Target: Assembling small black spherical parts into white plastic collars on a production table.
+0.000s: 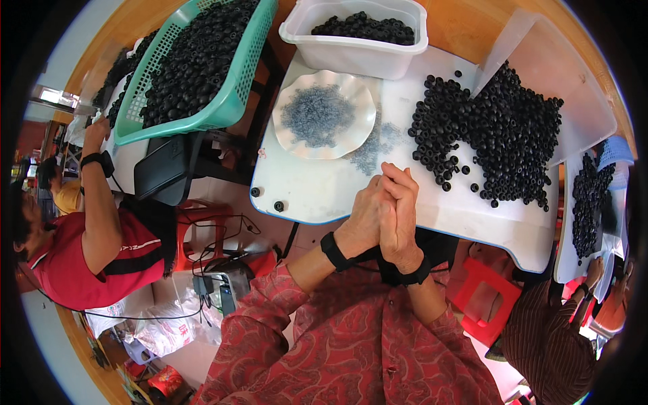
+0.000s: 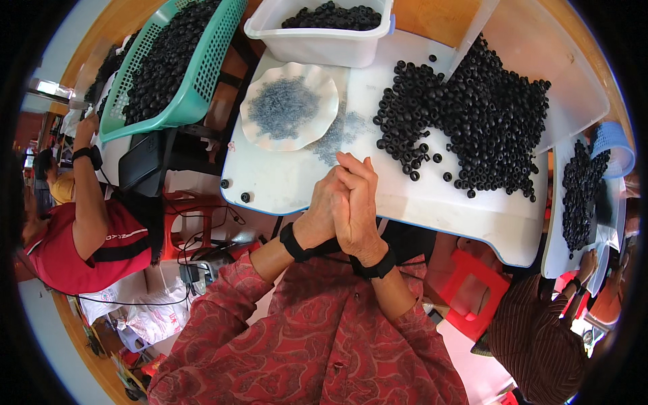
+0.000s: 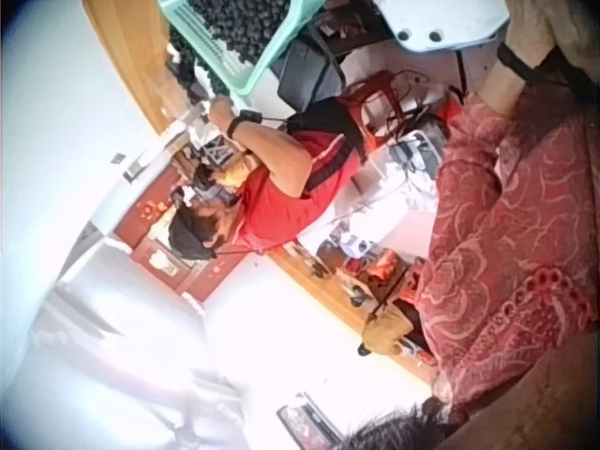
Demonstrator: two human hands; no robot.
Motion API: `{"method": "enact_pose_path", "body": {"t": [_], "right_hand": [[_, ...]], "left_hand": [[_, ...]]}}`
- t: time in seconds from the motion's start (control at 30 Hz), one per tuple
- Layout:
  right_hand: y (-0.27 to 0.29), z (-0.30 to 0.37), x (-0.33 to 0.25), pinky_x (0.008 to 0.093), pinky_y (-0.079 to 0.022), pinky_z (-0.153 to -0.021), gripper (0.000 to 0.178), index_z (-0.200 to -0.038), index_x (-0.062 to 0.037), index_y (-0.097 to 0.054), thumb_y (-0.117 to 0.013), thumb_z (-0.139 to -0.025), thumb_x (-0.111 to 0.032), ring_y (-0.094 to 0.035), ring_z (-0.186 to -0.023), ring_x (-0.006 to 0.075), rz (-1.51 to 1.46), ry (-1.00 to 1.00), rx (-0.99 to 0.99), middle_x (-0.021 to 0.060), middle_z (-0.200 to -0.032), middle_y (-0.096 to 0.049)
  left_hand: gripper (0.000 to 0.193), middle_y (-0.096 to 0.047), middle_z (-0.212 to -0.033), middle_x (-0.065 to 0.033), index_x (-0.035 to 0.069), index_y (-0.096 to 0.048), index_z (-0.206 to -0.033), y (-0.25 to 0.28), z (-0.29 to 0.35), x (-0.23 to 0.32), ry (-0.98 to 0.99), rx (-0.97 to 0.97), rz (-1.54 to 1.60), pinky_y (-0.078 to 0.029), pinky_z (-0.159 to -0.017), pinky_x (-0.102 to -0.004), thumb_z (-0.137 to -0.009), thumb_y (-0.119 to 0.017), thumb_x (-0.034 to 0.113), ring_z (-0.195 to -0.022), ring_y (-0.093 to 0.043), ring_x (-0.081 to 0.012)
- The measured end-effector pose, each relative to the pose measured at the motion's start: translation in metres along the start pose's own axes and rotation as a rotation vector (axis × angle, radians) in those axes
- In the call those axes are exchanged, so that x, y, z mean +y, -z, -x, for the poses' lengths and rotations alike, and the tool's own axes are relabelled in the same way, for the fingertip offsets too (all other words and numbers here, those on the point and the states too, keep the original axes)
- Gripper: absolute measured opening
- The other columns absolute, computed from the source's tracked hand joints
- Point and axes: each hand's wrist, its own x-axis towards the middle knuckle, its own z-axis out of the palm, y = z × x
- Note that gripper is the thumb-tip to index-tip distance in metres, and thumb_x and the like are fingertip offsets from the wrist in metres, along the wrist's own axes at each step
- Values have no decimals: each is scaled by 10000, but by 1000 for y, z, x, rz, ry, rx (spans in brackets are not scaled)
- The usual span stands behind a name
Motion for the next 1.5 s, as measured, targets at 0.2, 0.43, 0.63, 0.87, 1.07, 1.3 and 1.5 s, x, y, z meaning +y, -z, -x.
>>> {"method": "enact_pose_path", "body": {"t": [0.2, 0.43, 0.63, 0.87, 1.07, 1.3, 1.5], "right_hand": [[-2, 0, -1, 559, -167, -1185, 310, -1231, 35, -474, -446, -961, -116, -414, -1313, 373, 35, 0, 15, 227, -1397, -463], [3, -9, -11, 543, -190, -1182, 296, -1199, 27, -527, -459, -958, -131, -465, -1264, 337, 11, -45, -33, 189, -1331, -528], [-4, -8, -11, 530, -217, -1173, 273, -1165, 15, -566, -476, -950, -128, -487, -1242, 318, 48, -26, -3, 169, -1299, -556], [-6, -7, -5, 531, -266, -1145, 231, -1118, 14, -589, -479, -938, -80, -501, -1217, 327, 63, -33, 44, 155, -1266, -572], [-8, -5, -1, 531, -289, -1125, 214, -1094, 12, -586, -470, -936, -74, -511, -1188, 332, 60, -31, 65, 163, -1241, -573], [-7, -3, 0, 527, -286, -1127, 214, -1095, 9, -584, -463, -943, -78, -502, -1194, 334, 39, -35, 83, 163, -1243, -571], [-1, 1, -4, 438, -358, -1093, 240, -1155, 25, -580, -479, -963, -77, -512, -1181, 316, -22, -110, 155, 175, -1241, -568]], "left_hand": [[291, -594, -968, -152, 14, -609, -1058, -3, 4, -5, 18, 13, 62, -544, -603, -405, -815, -641, 170, -847, -605, -329], [318, -585, -992, -168, 7, -589, -1095, -22, 13, -12, 94, 68, 81, -550, -611, -403, -834, -634, 183, -868, -616, -336], [330, -576, -962, -171, -13, -574, -1109, -29, 19, -21, 27, 120, 48, -550, -608, -398, -835, -645, 156, -837, -617, -343], [317, -572, -952, -167, -16, -576, -1098, -27, 22, -24, 65, 128, 83, -548, -605, -400, -833, -649, 143, -831, -617, -342], [307, -568, -944, -163, -19, -578, -1088, -25, 21, -22, 83, 143, 114, -547, -604, -401, -832, -653, 132, -827, -617, -341], [295, -564, -933, -158, -21, -580, -1078, -16, 11, -9, 57, 194, 139, -545, -601, -403, -830, -657, 119, -821, -616, -340], [223, -602, -907, -145, 21, -632, -988, -8, 11, -2, 46, 145, -80, -533, -620, -406, -776, -691, 61, -803, -643, -340]]}}
